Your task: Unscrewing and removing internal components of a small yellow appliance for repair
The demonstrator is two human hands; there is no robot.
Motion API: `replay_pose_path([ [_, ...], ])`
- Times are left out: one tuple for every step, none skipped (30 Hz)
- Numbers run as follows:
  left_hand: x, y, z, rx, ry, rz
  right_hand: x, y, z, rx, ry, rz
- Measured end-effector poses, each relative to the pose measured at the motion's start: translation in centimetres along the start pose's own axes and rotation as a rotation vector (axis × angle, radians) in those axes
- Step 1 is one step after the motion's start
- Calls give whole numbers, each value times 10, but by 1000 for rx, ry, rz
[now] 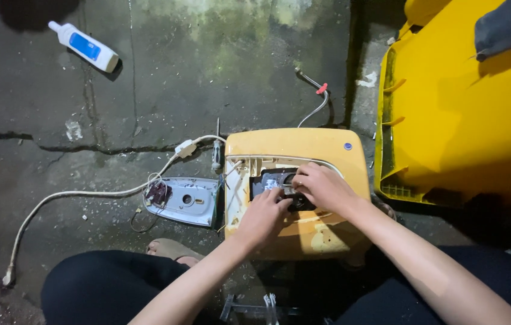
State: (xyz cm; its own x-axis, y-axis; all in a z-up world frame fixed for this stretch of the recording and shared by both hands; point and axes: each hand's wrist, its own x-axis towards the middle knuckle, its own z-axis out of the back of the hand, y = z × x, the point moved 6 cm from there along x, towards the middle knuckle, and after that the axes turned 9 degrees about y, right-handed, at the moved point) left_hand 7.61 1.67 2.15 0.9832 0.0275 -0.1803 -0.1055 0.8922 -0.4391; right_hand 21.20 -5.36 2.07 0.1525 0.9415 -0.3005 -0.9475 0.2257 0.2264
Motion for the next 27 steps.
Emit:
replay_pose_path([
  [0,1,-2,0,-1,4,0,1,-1,0,1,4],
  [1,0,-4,24,21,4,0,1,-1,2,1,8],
  [1,0,-7,48,43,5,0,1,-1,4,0,12],
  [0,-1,-2,46,41,10,1,2,-1,3,2,17],
  [-2,-3,2,52,71,12,2,2,-1,-13,-9,26],
  [-2,-6,5,57,103,12,2,2,-1,-27,-19,33],
  [-3,-7,8,55,103,15,2,2,-2,-26,-16,35],
  [-4,-8,10,70,110,12,2,1,-1,-39,-24,41],
  [-5,-9,12,86,118,10,2,1,-1,-52,-31,46],
  [-8,-7,12,84,116,17,1,2,0,-53,-29,54],
  [-12,-6,13,72,86,-10,-1,2,1,-36,-29,48],
  [-16,-4,14,61,56,-36,-1,2,2,-18,-29,43],
  [-21,-2,19,61,53,-28,-1,2,0,-20,-28,52],
  [-27,-1,30,-2,-22,-44,-1,2,-1,-27,-31,52],
  [-33,-1,40,-63,-99,-60,-1,2,-2,-35,-35,51],
  [-36,15,42,-63,-101,-52,0,2,-5,-36,-33,60],
  [-39,32,45,-165,-114,-36,0,1,-7,-27,-54,54],
  [-42,49,46,-267,-127,-24,-1,0,-10,-18,-74,45],
  [-53,60,55,-269,-129,-20,3,0,-11,-19,-72,50],
  [-63,75,64,-340,-172,76,2,-2,-12,-26,-84,42],
  [-74,90,73,-411,-215,173,1,-3,-12,-34,-95,34],
  [-84,91,82,-414,-215,172,1,-3,-13,-35,-93,32],
  [-96,99,91,-398,-233,292,-1,-3,-12,-35,-124,22],
  [-109,107,99,-383,-250,411,-3,-3,-10,-34,-154,11],
  [-115,111,97,-386,-249,410,-3,-3,-12,-34,-151,8],
  [-122,120,89,-380,-170,500,-4,-4,-12,-3,-161,-13],
  [-130,128,81,-372,-91,590,-4,-5,-13,29,-170,-35],
])
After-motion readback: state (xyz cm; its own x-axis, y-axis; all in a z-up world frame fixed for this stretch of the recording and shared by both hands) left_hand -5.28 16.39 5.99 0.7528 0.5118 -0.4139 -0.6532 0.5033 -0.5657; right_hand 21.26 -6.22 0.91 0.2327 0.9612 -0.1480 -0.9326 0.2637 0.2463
